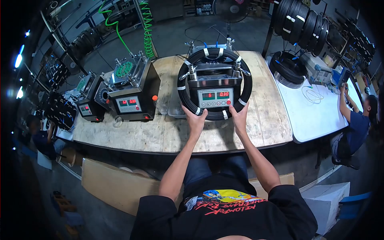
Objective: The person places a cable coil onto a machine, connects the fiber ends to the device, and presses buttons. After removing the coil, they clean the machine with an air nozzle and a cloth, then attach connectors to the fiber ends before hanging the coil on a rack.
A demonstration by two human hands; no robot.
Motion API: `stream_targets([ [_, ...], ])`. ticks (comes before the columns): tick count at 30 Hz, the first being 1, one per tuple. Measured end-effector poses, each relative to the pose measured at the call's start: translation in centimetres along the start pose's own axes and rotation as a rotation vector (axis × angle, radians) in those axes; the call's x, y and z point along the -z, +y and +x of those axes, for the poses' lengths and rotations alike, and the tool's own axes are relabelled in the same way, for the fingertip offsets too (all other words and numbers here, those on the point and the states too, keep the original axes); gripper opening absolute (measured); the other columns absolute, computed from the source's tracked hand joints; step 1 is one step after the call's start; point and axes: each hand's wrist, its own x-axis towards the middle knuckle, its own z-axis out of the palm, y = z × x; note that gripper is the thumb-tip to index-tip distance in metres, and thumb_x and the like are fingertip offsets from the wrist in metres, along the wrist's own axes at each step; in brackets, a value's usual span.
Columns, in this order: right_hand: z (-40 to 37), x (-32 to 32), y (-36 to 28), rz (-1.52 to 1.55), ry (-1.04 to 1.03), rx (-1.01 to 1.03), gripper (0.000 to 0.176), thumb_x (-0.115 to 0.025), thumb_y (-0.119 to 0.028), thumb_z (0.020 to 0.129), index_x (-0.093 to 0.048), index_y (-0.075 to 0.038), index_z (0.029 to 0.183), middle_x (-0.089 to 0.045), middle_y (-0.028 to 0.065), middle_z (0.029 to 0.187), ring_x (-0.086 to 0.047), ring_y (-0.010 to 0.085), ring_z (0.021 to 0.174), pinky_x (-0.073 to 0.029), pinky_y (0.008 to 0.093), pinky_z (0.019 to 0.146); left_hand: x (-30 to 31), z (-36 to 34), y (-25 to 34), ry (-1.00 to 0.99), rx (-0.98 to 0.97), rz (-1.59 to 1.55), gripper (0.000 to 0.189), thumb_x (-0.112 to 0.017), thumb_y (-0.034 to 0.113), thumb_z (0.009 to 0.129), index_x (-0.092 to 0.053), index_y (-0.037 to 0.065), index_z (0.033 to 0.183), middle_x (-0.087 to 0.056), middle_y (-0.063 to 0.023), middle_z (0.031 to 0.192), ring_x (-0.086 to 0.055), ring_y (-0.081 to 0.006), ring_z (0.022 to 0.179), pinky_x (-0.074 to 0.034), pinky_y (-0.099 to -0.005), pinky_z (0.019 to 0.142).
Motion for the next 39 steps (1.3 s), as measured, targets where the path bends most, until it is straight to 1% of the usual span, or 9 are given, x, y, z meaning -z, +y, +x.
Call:
stream_targets([
  [8, 2.5, 2.5, -2.2, 0.036, -0.111, -0.021, 0.052, -0.073, -0.032, 0.100, -0.050, 0.000, 0.134, -0.063, 0.0080, 0.113, -0.061, 0.0174, 0.102, -0.050, 0.0329, 0.094, 3.6, 4.0, 1.0, -0.103, 0.051, -0.031, 0.112, -0.087, 0.041, 0.084, -0.022, -0.014, 0.157, -0.042, -0.0328, 0.154, -0.043, -0.0360, 0.145, -0.032, -0.0391, 0.122],
  [12, 5.3, 2.6, -4.5, 0.013, -0.078, -0.151, 0.049, -0.060, -0.040, 0.107, -0.056, 0.000, 0.135, -0.065, 0.0068, 0.113, -0.060, 0.0150, 0.101, -0.048, 0.0298, 0.095, 4.4, 7.0, 3.8, -0.168, 0.062, -0.128, 0.087, -0.066, 0.046, 0.103, -0.030, -0.013, 0.155, -0.049, -0.0250, 0.150, -0.050, -0.0313, 0.137, -0.036, -0.0379, 0.118],
  [13, 6.2, 2.5, -4.4, -0.020, -0.082, -0.101, 0.050, -0.057, -0.043, 0.108, -0.058, 0.000, 0.135, -0.065, 0.0058, 0.113, -0.059, 0.0144, 0.103, -0.048, 0.0298, 0.096, 4.4, 7.2, 4.8, -0.188, 0.044, -0.178, 0.067, -0.052, 0.048, 0.110, -0.045, -0.009, 0.145, -0.060, -0.0172, 0.133, -0.056, -0.0268, 0.123, -0.041, -0.0369, 0.110],
  [17, 10.2, 2.2, -3.8, -0.076, -0.072, 0.089, 0.057, -0.047, -0.047, 0.112, -0.059, 0.002, 0.138, -0.065, 0.0064, 0.122, -0.058, 0.0151, 0.114, -0.042, 0.0304, 0.104, 2.4, 9.6, 3.7, -0.012, 0.076, -0.358, 0.043, -0.044, 0.047, 0.113, -0.057, 0.007, 0.117, -0.059, -0.0010, 0.090, -0.057, -0.0092, 0.079, -0.049, -0.0258, 0.073],
  [19, 11.7, 2.1, -4.1, -0.083, -0.126, 0.131, 0.059, -0.043, -0.042, 0.114, -0.053, 0.006, 0.146, -0.063, 0.0106, 0.137, -0.055, 0.0184, 0.128, -0.037, 0.0312, 0.113, 1.9, 10.0, 4.1, -0.008, 0.086, -0.417, 0.043, -0.044, 0.048, 0.113, -0.057, 0.007, 0.116, -0.058, -0.0001, 0.084, -0.055, -0.0075, 0.071, -0.046, -0.0236, 0.064],
  [21, 12.5, 1.6, -4.2, -0.110, -0.068, 0.178, 0.055, -0.045, -0.040, 0.114, -0.058, 0.007, 0.137, -0.066, 0.0113, 0.120, -0.058, 0.0180, 0.113, -0.042, 0.0305, 0.103, 1.3, 10.0, 4.2, 0.029, 0.067, -0.428, 0.043, -0.043, 0.048, 0.113, -0.057, 0.007, 0.114, -0.057, 0.0007, 0.078, -0.052, -0.0066, 0.062, -0.043, -0.0225, 0.054],
  [28, 13.2, 0.9, -2.8, -0.138, 0.021, 0.390, 0.051, -0.043, -0.039, 0.114, -0.059, 0.005, 0.135, -0.065, 0.0086, 0.101, -0.058, 0.0161, 0.093, -0.046, 0.0301, 0.091, 1.3, 10.1, 3.9, 0.006, 0.039, -0.400, 0.044, -0.042, 0.049, 0.113, -0.055, 0.007, 0.110, -0.059, -0.0007, 0.079, -0.052, -0.0067, 0.062, -0.043, -0.0232, 0.054],
  [33, 11.9, 1.5, -5.3, -0.042, -0.135, 0.136, 0.052, -0.040, -0.039, 0.115, -0.054, 0.002, 0.146, -0.067, 0.0105, 0.114, -0.060, 0.0180, 0.108, -0.045, 0.0340, 0.101, 1.7, 10.1, 4.2, -0.013, 0.020, -0.412, 0.046, -0.039, 0.044, 0.115, -0.060, 0.003, 0.117, -0.063, -0.0048, 0.093, -0.051, -0.0058, 0.065, -0.044, -0.0220, 0.055],
  [39, 12.8, 1.9, -6.9, -0.028, -0.260, 0.296, 0.055, -0.039, -0.041, 0.115, -0.051, -0.001, 0.151, -0.060, 0.0143, 0.144, -0.051, 0.0221, 0.138, -0.034, 0.0343, 0.119, 3.7, 12.0, 6.7, -0.078, -0.387, -0.151, 0.054, -0.035, 0.033, 0.115, -0.046, -0.002, 0.154, -0.058, -0.0125, 0.147, -0.058, -0.0212, 0.129, -0.043, -0.0325, 0.112],
])
